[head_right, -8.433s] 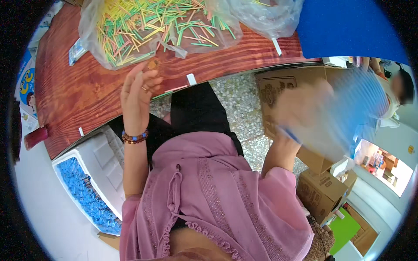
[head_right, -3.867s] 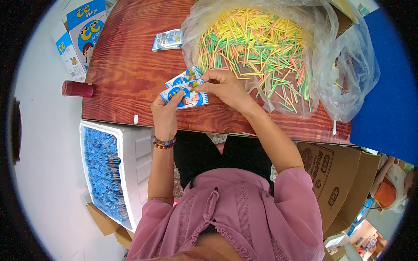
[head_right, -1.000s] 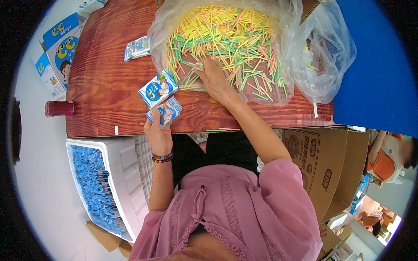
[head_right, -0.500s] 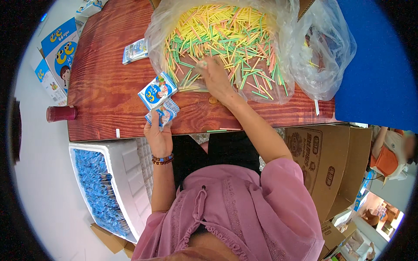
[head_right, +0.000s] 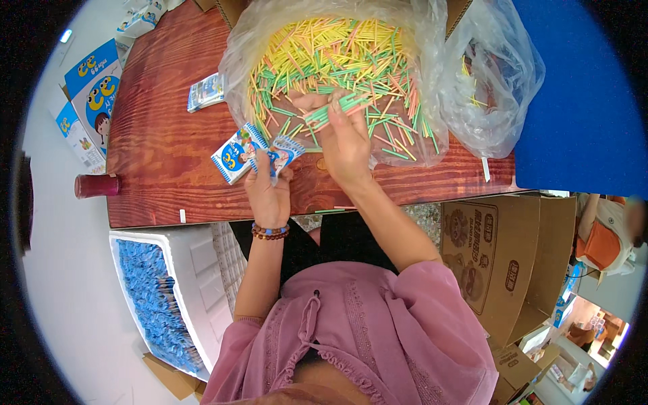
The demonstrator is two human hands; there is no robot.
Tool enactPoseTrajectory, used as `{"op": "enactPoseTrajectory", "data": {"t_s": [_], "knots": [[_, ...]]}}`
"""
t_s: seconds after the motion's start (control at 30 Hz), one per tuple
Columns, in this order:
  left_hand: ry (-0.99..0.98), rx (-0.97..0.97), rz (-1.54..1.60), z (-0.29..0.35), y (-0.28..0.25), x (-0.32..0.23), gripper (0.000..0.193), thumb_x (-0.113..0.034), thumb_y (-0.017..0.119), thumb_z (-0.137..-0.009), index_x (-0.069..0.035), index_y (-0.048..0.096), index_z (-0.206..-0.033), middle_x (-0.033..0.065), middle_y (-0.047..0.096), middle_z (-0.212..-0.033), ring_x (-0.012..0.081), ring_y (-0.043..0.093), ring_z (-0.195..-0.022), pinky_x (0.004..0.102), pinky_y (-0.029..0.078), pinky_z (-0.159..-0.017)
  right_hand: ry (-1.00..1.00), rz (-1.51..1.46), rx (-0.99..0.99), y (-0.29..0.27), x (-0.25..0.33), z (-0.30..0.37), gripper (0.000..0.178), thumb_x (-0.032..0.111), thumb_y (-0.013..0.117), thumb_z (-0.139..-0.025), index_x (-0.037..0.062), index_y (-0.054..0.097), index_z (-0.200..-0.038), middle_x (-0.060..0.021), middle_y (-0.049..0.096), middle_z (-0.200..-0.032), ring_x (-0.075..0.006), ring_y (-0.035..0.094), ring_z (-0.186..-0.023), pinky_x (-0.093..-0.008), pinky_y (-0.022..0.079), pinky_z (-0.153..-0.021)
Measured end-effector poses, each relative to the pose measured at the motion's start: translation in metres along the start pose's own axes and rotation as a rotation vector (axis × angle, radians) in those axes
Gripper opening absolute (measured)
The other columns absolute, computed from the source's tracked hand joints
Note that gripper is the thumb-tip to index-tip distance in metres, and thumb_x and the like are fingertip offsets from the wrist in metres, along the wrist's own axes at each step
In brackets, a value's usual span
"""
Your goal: Packaging colorful plastic sticks into small blue pouches and sorting them into a bin.
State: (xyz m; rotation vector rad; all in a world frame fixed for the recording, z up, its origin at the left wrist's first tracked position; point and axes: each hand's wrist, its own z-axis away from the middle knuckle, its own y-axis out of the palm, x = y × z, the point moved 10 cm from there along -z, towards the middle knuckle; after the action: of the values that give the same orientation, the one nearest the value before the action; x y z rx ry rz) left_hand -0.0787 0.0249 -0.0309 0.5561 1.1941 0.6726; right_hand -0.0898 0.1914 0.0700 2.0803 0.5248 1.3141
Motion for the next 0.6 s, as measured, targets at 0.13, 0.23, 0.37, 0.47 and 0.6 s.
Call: {"op": "enactPoseTrajectory", "data": {"t_s": [0.13,0.23,0.37,0.47,0.6], "knots": [[-0.041,0.013,0.0,-0.002,0.002,0.01,0.016,-0.02,0.058,-0.096,-0.007,0.065,-0.099,0.0018,0.068,-0.093,0.0099,0.063,-0.078,0.0248,0.049,-0.061,-0.074,0.013,-0.017,0.014,0.006,0.011,0.012,0.019,0.044,-0.098,0.0097,0.045,-0.105,-0.0191,0.064,-0.105,-0.0385,0.049,-0.121,-0.0515,0.028,-0.107],[-0.065,0.029,0.002,-0.002,0.005,0.014,0.016,-0.021,0.057,-0.096,-0.007,0.065,-0.099,0.0019,0.068,-0.093,0.01,0.063,-0.078,0.0247,0.05,-0.061,-0.051,0.045,0.006,0.016,0.001,0.015,0.012,0.02,0.044,-0.098,0.0095,0.044,-0.105,-0.0182,0.064,-0.102,-0.038,0.049,-0.12,-0.051,0.03,-0.105],[-0.082,0.081,0.016,-0.003,0.008,0.013,0.018,-0.021,0.057,-0.096,-0.006,0.065,-0.099,0.0022,0.068,-0.093,0.0103,0.063,-0.078,0.0247,0.049,-0.062,0.041,0.019,0.066,0.015,-0.004,0.018,0.012,0.02,0.044,-0.099,0.0093,0.044,-0.104,-0.0171,0.064,-0.1,-0.037,0.05,-0.12,-0.0498,0.032,-0.105],[-0.072,0.077,-0.02,0.0,0.014,0.01,0.018,-0.02,0.056,-0.096,-0.005,0.065,-0.1,0.0027,0.068,-0.094,0.0112,0.063,-0.079,0.0264,0.051,-0.064,0.097,0.105,0.052,0.009,-0.012,0.02,0.012,0.02,0.045,-0.098,0.0094,0.045,-0.104,-0.0158,0.065,-0.098,-0.036,0.051,-0.119,-0.0489,0.033,-0.104],[-0.062,0.083,-0.053,0.002,0.013,0.008,0.018,-0.018,0.055,-0.097,-0.003,0.064,-0.1,0.0034,0.068,-0.094,0.0125,0.064,-0.081,0.0286,0.054,-0.068,0.081,0.163,0.079,0.015,-0.016,0.022,0.013,0.021,0.045,-0.099,0.0093,0.046,-0.106,-0.0174,0.064,-0.103,-0.0334,0.045,-0.125,-0.0483,0.032,-0.105]]}}
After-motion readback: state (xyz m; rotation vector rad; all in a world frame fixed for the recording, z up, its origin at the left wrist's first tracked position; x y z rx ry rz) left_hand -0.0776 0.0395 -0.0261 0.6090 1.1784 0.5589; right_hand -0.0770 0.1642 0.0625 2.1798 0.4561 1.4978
